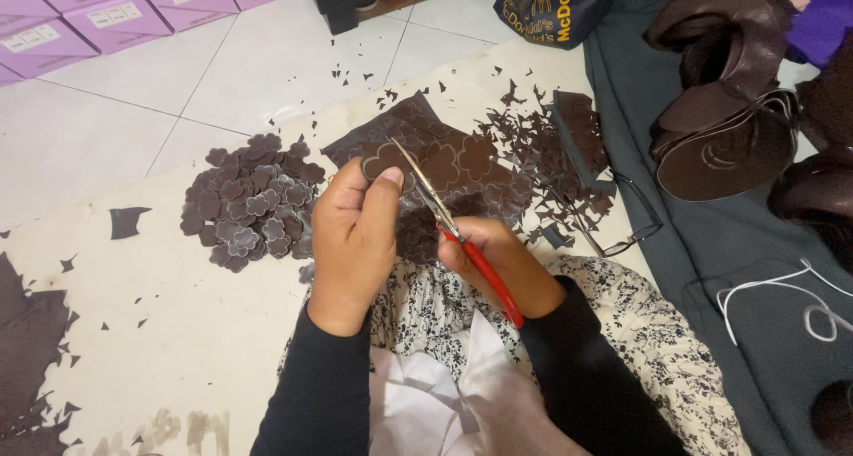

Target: The person sits on the floor and uses red-handled scissors to cut cloud-shaped pieces from a dark brown sheet. Cut shapes are placed in a growing pile to the left, while offcuts remain scattered on the floor.

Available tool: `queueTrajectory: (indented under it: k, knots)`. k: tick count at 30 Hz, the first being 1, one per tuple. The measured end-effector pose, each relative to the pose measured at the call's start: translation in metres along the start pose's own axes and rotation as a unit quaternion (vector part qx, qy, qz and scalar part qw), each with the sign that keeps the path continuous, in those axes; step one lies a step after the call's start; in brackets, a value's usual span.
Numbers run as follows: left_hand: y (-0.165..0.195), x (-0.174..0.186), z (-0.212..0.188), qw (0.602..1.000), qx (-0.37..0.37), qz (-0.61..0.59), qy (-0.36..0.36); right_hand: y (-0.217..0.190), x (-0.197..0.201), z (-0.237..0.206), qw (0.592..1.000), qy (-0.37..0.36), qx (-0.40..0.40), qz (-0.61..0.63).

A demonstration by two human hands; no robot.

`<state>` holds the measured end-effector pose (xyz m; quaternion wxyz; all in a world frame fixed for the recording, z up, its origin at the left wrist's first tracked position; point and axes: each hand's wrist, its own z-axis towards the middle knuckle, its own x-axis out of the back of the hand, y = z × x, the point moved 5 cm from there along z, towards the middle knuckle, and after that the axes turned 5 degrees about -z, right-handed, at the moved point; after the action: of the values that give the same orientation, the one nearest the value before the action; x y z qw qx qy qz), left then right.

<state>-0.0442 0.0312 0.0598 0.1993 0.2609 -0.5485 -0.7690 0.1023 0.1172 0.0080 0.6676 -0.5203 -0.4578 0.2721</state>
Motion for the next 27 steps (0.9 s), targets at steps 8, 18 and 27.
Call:
queueTrajectory:
  k: [8,18,27]
  knots:
    - [-0.004,0.004,0.003,0.999,0.017,-0.035,-0.008,-0.005,0.003,-0.001,0.999,0.000,0.022,-0.040]
    - [-0.004,0.005,0.001,1.000,0.017,0.002,-0.006,-0.013,0.000,-0.004,0.999,-0.035,0.003,0.010]
    - [-0.015,-0.004,0.002,0.978,0.088,-0.188,-0.012,-0.010,-0.004,-0.004,0.998,-0.029,-0.038,0.047]
